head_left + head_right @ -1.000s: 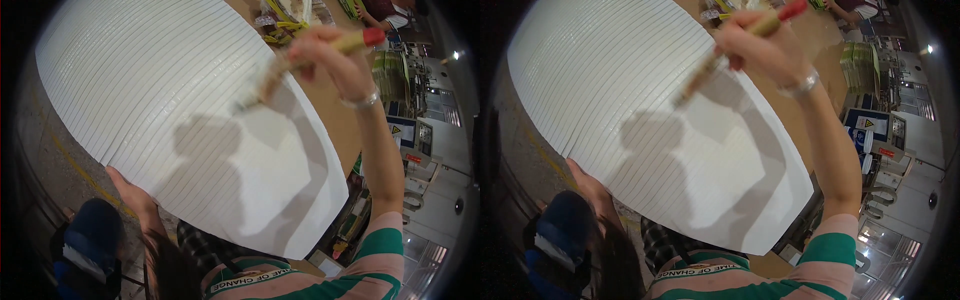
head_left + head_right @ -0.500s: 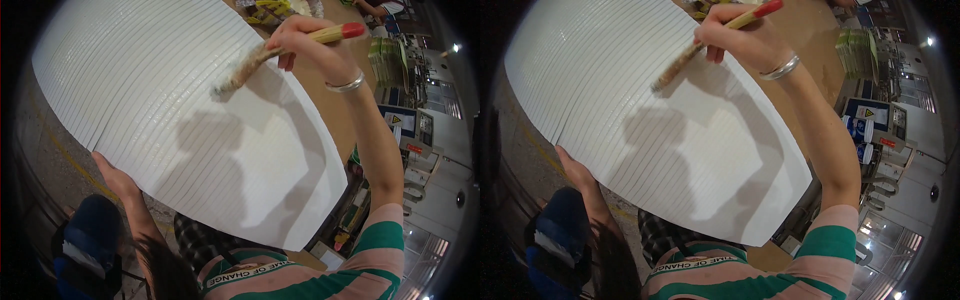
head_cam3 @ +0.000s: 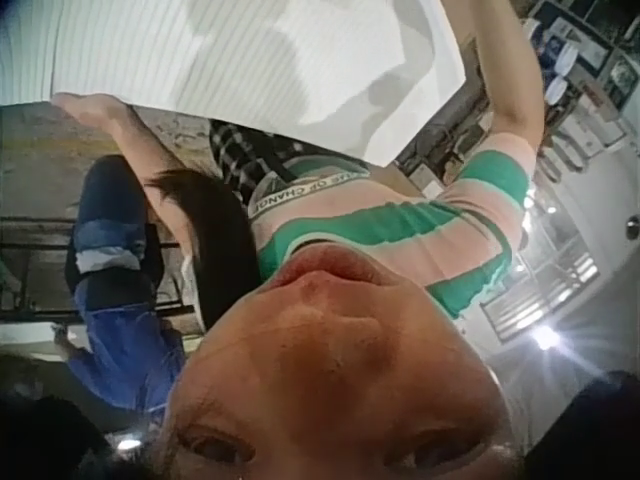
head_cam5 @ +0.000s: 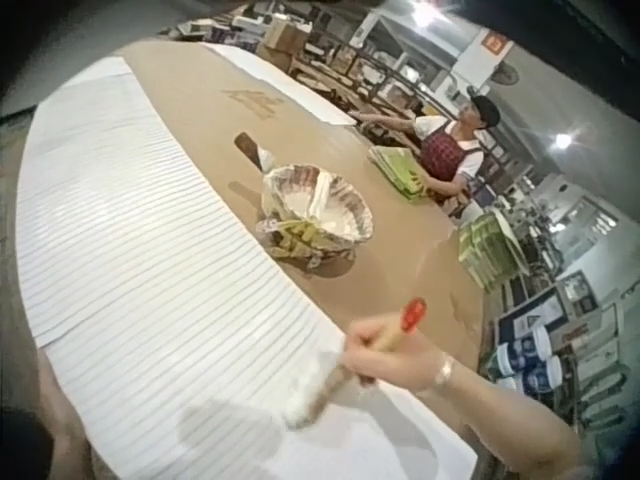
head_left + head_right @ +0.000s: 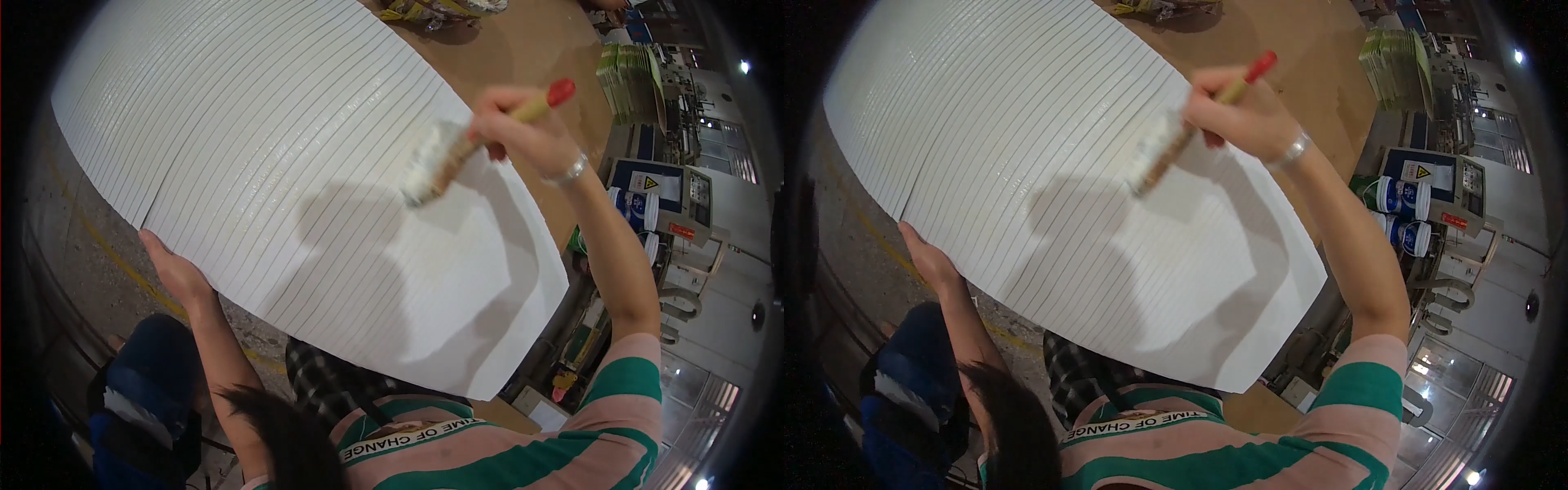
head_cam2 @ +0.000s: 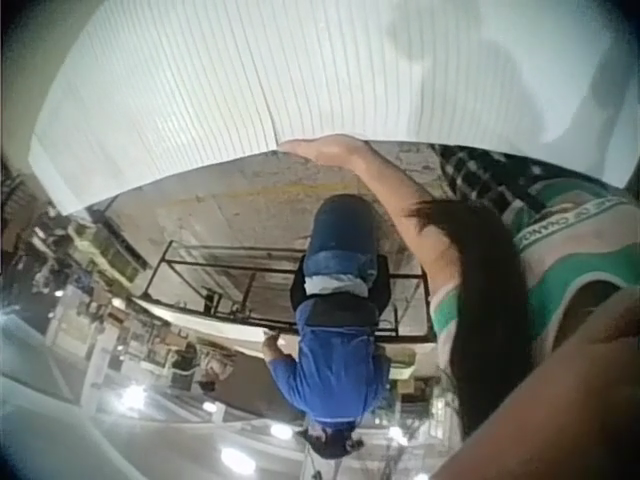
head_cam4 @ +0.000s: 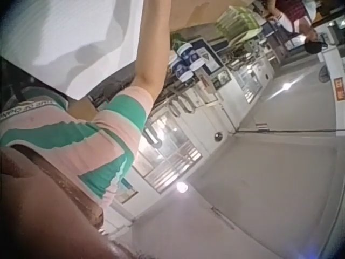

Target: Applying a layer of glue or paint to a ribbed board using a large brush.

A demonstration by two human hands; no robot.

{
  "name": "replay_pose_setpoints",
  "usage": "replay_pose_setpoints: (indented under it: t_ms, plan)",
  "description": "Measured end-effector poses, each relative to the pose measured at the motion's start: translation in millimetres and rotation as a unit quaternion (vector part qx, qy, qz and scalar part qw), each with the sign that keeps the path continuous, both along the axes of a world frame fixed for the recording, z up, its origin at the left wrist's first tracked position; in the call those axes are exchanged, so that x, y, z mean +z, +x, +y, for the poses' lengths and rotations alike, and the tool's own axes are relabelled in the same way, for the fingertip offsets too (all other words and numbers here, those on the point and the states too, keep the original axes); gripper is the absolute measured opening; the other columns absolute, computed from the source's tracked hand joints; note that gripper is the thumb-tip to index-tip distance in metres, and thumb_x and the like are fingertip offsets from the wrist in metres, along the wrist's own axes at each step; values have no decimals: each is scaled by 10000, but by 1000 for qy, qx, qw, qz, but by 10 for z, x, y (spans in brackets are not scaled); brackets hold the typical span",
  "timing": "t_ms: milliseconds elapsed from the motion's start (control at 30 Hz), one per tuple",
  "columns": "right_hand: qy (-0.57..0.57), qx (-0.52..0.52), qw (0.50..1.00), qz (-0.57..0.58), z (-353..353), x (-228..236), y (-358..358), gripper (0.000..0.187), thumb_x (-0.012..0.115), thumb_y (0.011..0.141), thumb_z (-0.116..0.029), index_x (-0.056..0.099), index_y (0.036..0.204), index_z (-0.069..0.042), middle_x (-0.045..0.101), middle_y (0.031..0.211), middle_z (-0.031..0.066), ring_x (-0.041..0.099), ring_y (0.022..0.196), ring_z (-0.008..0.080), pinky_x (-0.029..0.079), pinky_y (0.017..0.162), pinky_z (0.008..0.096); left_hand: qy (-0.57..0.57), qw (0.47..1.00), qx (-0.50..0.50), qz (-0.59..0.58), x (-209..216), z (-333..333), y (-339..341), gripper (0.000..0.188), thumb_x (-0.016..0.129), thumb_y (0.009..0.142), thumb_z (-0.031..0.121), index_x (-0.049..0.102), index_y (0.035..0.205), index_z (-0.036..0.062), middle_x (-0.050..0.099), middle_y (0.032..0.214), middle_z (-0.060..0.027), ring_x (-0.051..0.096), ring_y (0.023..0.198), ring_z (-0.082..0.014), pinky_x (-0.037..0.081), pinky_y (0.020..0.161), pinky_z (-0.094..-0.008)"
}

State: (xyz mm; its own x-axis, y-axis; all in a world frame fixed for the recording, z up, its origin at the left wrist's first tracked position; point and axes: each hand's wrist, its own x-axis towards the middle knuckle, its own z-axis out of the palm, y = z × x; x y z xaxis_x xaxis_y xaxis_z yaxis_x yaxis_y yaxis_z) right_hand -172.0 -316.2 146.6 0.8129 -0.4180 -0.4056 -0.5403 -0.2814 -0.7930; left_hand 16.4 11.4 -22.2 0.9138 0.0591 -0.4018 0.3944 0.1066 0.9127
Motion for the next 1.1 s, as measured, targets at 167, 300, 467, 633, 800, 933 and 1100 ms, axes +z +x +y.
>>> replay_pose_setpoints:
  t_ms: [167,300,467,633,800,933,1100]
  plan:
    - [-3,6,998,-60,-35,200,35,196,612,783,-145,564,629,-32,571,585,29,521,476,82,421,444,227,9,1000,-5,-16,13,-51,-21,654,343,972,446,284,1384,-59,353,1409,-173,368,1264,-274,238,1062,-322]
    - [-14,54,996,-76,-147,-3,89,194,612,772,-143,559,619,-38,543,549,17,513,470,86,404,433,222,-15,1000,-19,5,64,-212,-92,647,337,974,441,289,1381,-60,356,1408,-174,374,1260,-281,246,1056,-328]
    - [40,-50,986,153,90,9,-1007,175,610,761,-135,542,629,-41,527,568,5,511,488,69,395,434,218,23,1000,-2,-16,85,-100,-13,636,320,979,437,304,1375,-60,377,1396,-172,391,1248,-283,266,1044,-331]
    - [80,-93,992,-17,193,459,-948,86,576,828,-84,599,842,-2,594,745,28,562,622,88,451,549,215,-16,998,-18,-49,-24,-52,33,631,303,982,441,311,1374,-52,397,1382,-176,416,1229,-285,287,1032,-322]
    - [88,-27,993,-73,131,583,-556,181,594,869,-126,610,968,25,616,782,49,568,640,104,480,605,237,-34,999,-31,12,215,-96,-90,636,271,982,464,320,1376,-31,403,1375,-180,424,1226,-274,303,1030,-327]
    - [36,6,978,-205,201,426,-11,210,623,868,-178,636,917,25,639,781,73,577,626,110,477,578,236,-73,996,-41,30,132,16,-393,647,260,981,474,306,1382,-32,394,1382,-183,412,1240,-272,292,1040,-327]
    - [-58,71,953,-289,215,53,818,244,619,872,-230,659,857,11,637,785,59,572,643,103,463,576,231,-67,997,-5,49,158,-199,-1021,673,278,978,488,327,1362,-62,397,1381,-176,409,1237,-252,289,1035,-312]
